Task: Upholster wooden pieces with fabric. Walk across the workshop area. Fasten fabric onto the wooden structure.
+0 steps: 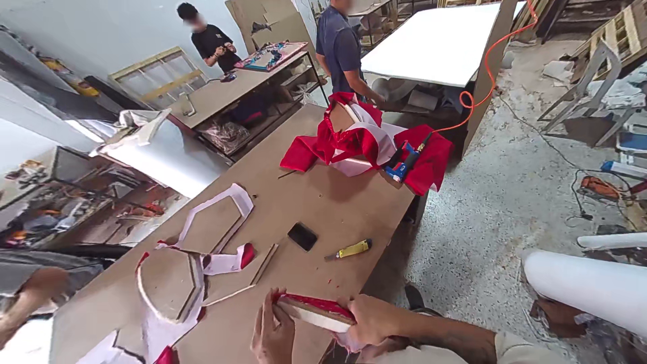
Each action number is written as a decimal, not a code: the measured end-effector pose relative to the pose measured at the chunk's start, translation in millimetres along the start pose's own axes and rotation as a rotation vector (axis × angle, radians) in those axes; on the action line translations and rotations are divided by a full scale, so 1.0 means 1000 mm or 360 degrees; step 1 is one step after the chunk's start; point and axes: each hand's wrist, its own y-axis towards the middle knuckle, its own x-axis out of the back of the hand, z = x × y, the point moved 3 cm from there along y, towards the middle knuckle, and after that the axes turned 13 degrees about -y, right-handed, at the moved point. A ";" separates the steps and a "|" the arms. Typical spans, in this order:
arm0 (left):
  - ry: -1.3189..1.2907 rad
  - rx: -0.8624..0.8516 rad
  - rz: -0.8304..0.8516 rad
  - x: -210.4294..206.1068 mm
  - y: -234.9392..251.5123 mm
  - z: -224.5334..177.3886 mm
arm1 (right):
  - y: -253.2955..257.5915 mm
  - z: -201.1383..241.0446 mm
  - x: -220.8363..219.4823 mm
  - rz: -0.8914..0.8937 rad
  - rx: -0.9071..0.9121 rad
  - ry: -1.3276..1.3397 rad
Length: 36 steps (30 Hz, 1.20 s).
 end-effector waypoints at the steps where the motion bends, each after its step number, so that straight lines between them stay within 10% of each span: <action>1: -0.0002 -0.0044 0.0040 0.005 0.001 0.000 | -0.001 0.000 0.003 0.0035 -0.0002 0.0039; 12: -0.0438 -0.0181 0.0308 0.050 0.022 0.007 | 0.000 -0.019 0.016 0.0159 0.0261 0.0057; 20: -0.1524 0.0153 0.1054 0.070 0.037 0.009 | -0.010 -0.039 0.038 0.0601 0.0622 0.0307; 27: -0.2430 0.1223 0.0466 0.016 0.019 -0.015 | 0.002 -0.041 0.039 0.0526 0.0716 0.0445; 36: -0.2695 0.1417 0.0370 0.002 0.017 -0.068 | 0.025 -0.070 0.029 0.0287 0.0810 0.0744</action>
